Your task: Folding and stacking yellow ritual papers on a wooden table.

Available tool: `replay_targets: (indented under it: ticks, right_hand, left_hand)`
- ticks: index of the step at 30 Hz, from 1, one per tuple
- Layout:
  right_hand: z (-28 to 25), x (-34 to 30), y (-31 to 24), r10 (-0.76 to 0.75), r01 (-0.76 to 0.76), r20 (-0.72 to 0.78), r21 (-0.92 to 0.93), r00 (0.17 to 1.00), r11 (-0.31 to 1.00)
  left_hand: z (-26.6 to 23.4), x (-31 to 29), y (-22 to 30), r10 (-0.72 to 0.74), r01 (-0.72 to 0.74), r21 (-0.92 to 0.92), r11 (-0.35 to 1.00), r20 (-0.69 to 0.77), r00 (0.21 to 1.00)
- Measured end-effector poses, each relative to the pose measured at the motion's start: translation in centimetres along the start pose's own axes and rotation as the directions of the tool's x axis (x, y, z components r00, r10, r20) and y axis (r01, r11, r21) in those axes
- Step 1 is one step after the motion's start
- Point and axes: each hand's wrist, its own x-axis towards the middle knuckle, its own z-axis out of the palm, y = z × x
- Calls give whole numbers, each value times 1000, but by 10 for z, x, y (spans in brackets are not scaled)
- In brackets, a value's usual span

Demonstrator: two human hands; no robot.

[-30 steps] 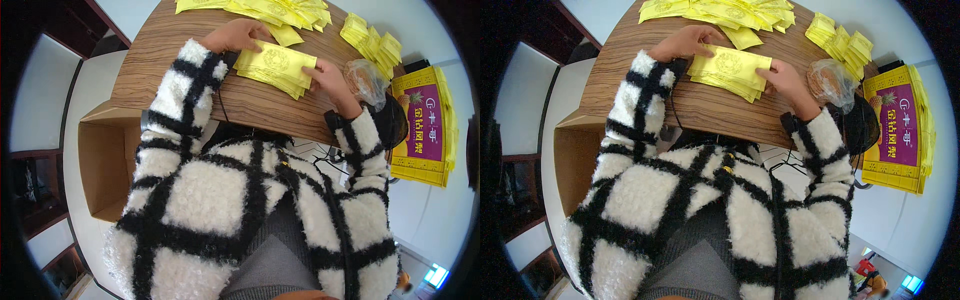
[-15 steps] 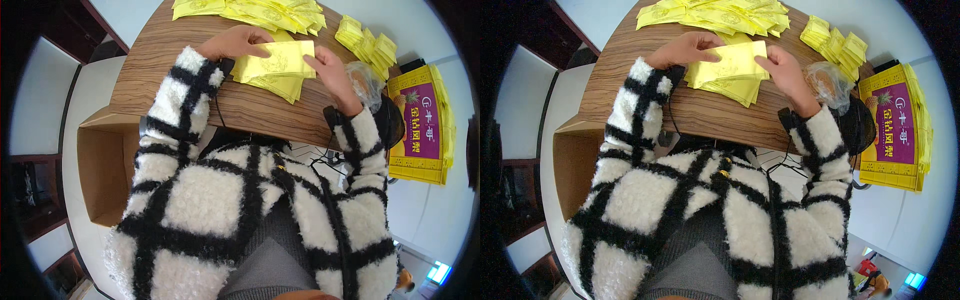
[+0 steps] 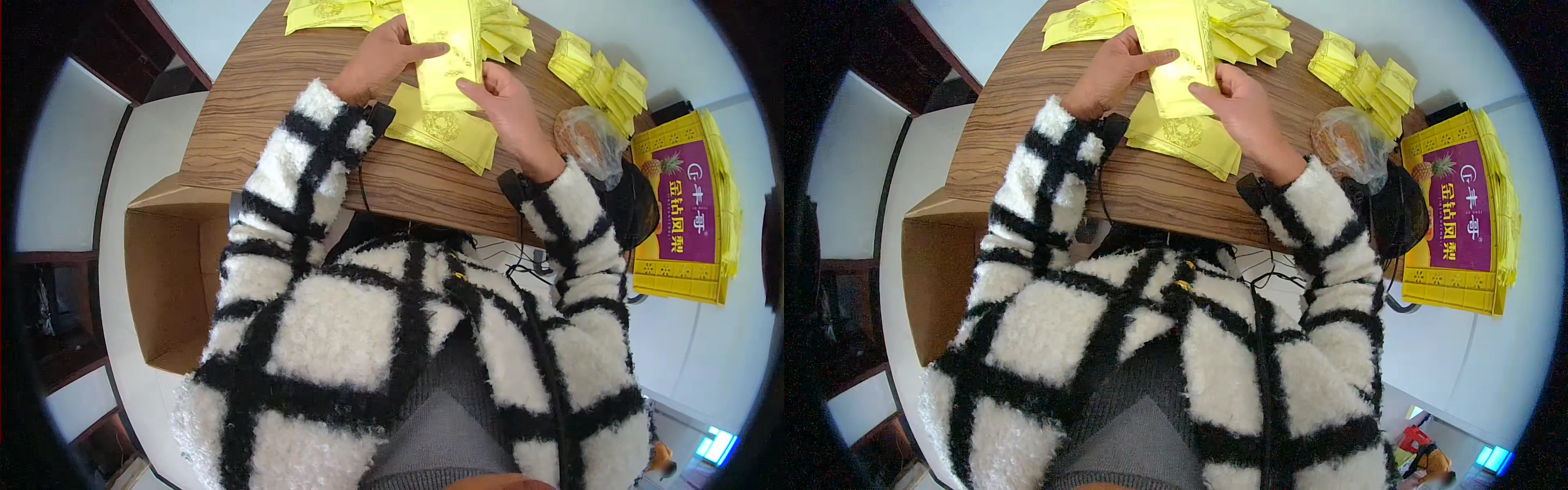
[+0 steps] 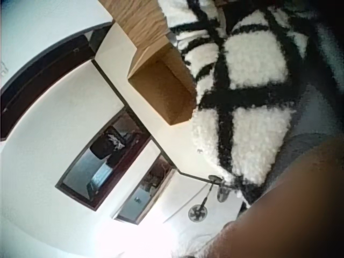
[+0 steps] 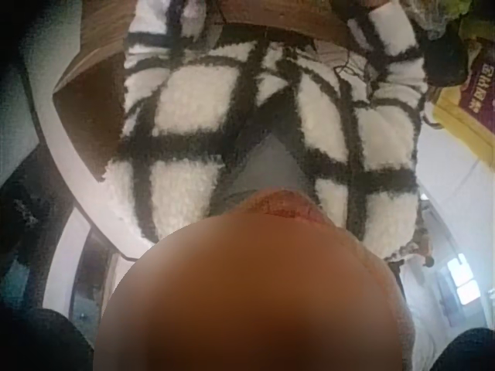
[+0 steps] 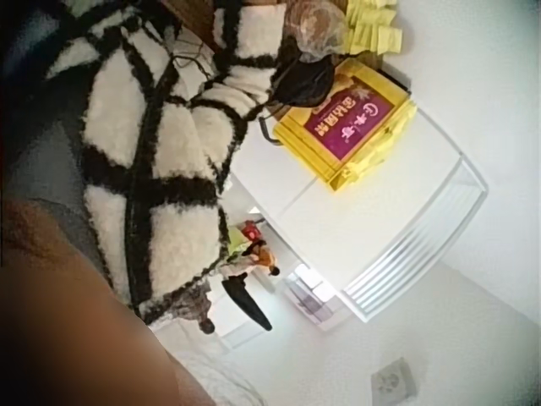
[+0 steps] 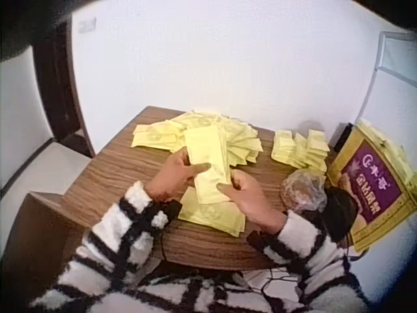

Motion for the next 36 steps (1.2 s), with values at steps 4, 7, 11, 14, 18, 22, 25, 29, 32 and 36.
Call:
replay_targets:
  ticks: [4,7,11,14,18,22,25,29,32,36]
  right_hand:
    - [-15,-7,4,-31,30,-30,-13,999,999]
    - [-38,-19,13,-25,28,16,-166,1000,986]
    - [-55,-21,40,4,-3,2,-227,1000,974]
    - [-56,-22,46,107,-99,22,-239,994,966]
    - [-50,-9,64,81,-55,53,-381,995,923]
    - [-42,-7,59,35,-30,3,-424,999,905]
    - [-35,-11,39,-70,90,57,-612,996,786]
    - [-12,-24,23,-78,188,174,-810,982,556]
    - [-8,-24,19,-25,200,213,-864,977,463]
    - [-13,-19,20,29,187,226,-867,974,462]
  left_hand:
    - [-9,3,-1,-24,22,-28,999,-78,997]
    - [-23,4,-5,-46,60,81,995,-167,985]
    - [-32,4,-2,-156,44,551,833,158,975]
    - [-27,-5,-1,-275,61,628,776,249,929]
    - [-41,3,-10,-287,-137,860,491,308,907]
    - [-36,-3,-6,-385,-16,886,464,218,897]
    - [-30,-6,-10,-143,-301,863,406,385,912]
    - [-14,-6,-12,-154,-437,793,424,539,828]
    - [-4,-9,-10,-240,-437,801,409,556,796]
    - [2,-11,-8,-289,-429,849,308,513,808]
